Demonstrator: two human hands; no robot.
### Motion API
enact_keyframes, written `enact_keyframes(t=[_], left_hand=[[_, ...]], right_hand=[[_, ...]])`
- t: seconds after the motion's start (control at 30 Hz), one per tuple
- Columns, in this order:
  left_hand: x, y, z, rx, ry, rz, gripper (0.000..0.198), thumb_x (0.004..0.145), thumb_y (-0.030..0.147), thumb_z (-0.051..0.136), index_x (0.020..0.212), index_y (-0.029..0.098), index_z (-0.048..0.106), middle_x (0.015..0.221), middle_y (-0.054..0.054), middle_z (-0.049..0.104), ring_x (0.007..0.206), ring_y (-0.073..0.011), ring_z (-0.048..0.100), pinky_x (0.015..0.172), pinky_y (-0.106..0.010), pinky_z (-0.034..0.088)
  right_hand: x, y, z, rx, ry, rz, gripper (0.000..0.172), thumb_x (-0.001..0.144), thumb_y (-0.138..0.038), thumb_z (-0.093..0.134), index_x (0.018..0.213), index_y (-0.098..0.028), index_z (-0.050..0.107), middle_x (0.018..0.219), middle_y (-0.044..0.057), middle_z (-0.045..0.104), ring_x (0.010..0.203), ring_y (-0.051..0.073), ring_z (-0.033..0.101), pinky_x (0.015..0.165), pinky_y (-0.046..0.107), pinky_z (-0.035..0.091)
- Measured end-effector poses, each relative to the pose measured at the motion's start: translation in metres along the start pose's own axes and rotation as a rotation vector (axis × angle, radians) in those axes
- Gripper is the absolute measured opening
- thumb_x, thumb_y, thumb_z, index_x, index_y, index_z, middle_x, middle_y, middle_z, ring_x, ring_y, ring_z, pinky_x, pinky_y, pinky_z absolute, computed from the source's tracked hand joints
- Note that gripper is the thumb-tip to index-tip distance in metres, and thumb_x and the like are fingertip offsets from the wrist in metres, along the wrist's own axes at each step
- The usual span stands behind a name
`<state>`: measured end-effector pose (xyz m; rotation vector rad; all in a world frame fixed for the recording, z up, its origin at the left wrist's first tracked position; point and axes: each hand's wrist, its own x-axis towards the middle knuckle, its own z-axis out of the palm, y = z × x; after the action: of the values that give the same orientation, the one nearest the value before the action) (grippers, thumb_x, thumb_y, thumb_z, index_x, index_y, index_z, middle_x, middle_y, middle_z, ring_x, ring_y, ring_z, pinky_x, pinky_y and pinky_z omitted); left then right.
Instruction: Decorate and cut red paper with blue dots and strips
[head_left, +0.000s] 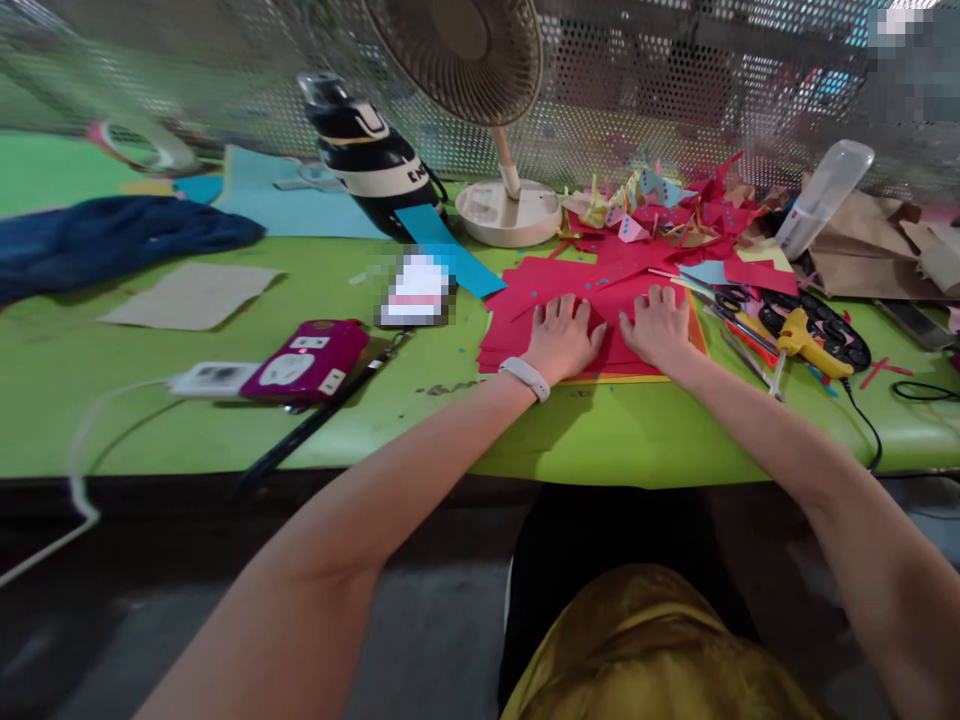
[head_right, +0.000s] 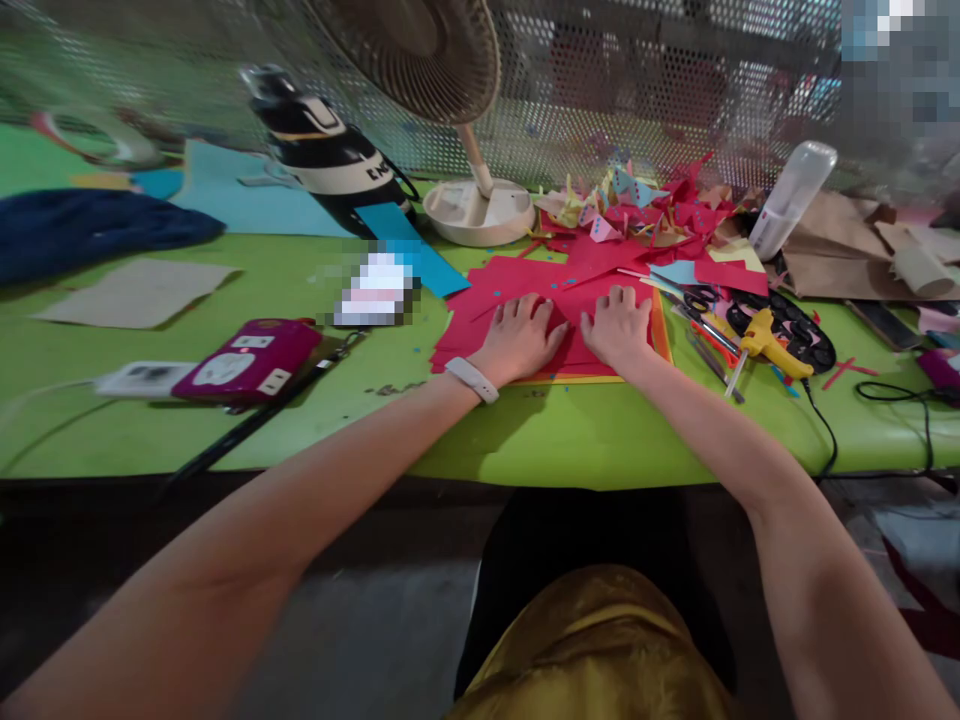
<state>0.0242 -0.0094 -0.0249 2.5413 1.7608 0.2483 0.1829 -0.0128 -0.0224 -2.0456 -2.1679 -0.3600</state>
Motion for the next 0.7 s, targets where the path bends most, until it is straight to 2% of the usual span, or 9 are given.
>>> enact_keyframes(t=[0.13, 0.3, 0.47, 0.7], left_hand=[[-0.001, -0.014, 0.001, -0.059, -0.104, 0.048, 0.071, 0.099, 0.054, 0.026, 0.153, 0.010, 0.031, 0.162, -0.018, 0.025, 0.150, -0.0324, 0.021, 0.120, -0.049, 0.017], [-0.001, -0.021, 0.003, -0.059, -0.127, 0.079, 0.075, 0.097, 0.058, 0.023, 0.155, 0.010, 0.027, 0.164, -0.017, 0.021, 0.152, -0.0313, 0.016, 0.121, -0.048, 0.016], [-0.003, -0.030, 0.000, -0.025, -0.178, 0.126, 0.079, 0.097, 0.062, 0.022, 0.157, 0.012, 0.022, 0.165, -0.015, 0.016, 0.153, -0.0293, 0.012, 0.122, -0.045, 0.014], [-0.012, -0.061, -0.003, 0.051, -0.221, 0.223, 0.086, 0.093, 0.072, 0.021, 0.159, 0.016, 0.016, 0.166, -0.013, 0.010, 0.153, -0.0288, 0.007, 0.122, -0.046, 0.009]], right_hand=[[-0.008, 0.017, 0.000, 0.011, -0.008, 0.009, 0.047, 0.098, -0.040, 0.035, 0.124, -0.011, 0.062, 0.130, 0.021, 0.058, 0.120, 0.035, 0.048, 0.103, 0.056, 0.034], [-0.014, 0.032, -0.002, 0.015, -0.106, 0.036, 0.051, 0.100, -0.033, 0.029, 0.142, -0.012, 0.050, 0.139, 0.019, 0.054, 0.127, 0.036, 0.047, 0.112, 0.059, 0.021], [-0.016, 0.036, -0.005, 0.003, -0.149, 0.031, 0.053, 0.101, -0.033, 0.027, 0.147, -0.014, 0.044, 0.147, 0.018, 0.048, 0.134, 0.035, 0.043, 0.113, 0.057, 0.022], [-0.017, 0.034, -0.007, -0.003, -0.176, 0.041, 0.054, 0.101, -0.034, 0.026, 0.149, -0.015, 0.041, 0.150, 0.017, 0.046, 0.137, 0.035, 0.040, 0.115, 0.056, 0.022]])
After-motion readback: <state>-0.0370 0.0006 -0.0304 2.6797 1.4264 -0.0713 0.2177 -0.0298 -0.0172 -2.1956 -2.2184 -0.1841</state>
